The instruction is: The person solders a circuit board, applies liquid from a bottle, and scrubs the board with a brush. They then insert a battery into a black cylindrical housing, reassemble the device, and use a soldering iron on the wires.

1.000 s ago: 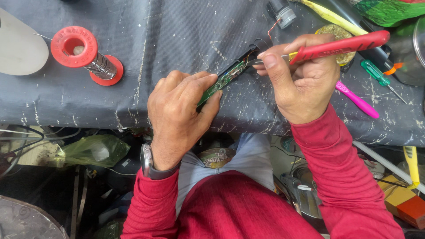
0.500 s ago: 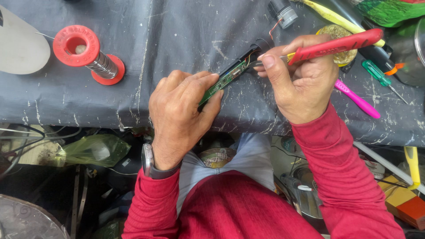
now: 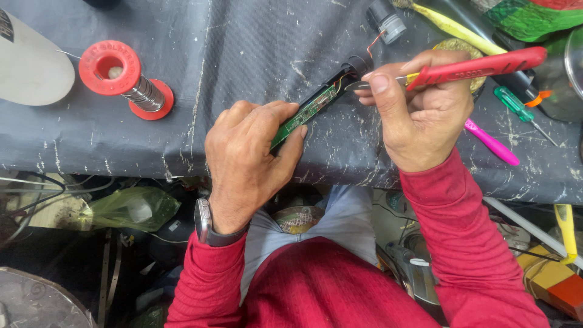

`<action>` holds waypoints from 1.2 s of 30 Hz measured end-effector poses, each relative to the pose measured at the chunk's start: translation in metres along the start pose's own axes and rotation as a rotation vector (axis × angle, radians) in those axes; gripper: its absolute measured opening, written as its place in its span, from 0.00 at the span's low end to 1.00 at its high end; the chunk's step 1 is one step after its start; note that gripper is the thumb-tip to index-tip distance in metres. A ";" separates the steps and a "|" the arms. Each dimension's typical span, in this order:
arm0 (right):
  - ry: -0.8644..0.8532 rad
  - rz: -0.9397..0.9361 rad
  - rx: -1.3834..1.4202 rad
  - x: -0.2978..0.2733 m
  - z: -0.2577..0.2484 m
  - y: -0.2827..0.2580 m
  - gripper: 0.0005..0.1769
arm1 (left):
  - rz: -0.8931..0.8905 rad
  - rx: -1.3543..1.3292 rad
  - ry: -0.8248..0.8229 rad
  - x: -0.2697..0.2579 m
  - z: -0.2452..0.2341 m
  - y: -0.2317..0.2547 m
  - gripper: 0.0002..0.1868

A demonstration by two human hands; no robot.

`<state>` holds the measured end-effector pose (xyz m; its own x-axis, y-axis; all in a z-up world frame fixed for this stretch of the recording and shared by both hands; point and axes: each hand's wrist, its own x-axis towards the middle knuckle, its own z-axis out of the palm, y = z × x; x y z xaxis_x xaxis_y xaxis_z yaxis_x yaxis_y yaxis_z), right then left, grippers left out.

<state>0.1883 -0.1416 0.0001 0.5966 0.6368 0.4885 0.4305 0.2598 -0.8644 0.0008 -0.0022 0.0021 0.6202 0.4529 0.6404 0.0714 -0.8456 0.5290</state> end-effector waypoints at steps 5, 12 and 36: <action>0.062 -0.041 0.067 -0.002 -0.003 0.002 0.17 | -0.173 -0.073 -0.030 0.015 -0.008 0.007 0.13; 0.067 -0.036 0.089 -0.006 -0.008 0.003 0.17 | -0.420 -0.246 -0.228 0.043 -0.021 -0.006 0.14; 0.111 -0.006 0.075 -0.007 -0.005 -0.008 0.20 | -0.486 -0.522 -0.360 0.051 -0.022 -0.033 0.15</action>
<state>0.1840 -0.1512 0.0042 0.6674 0.5519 0.4999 0.3845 0.3195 -0.8661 0.0130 0.0549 0.0303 0.8341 0.5426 0.0993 0.0787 -0.2953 0.9521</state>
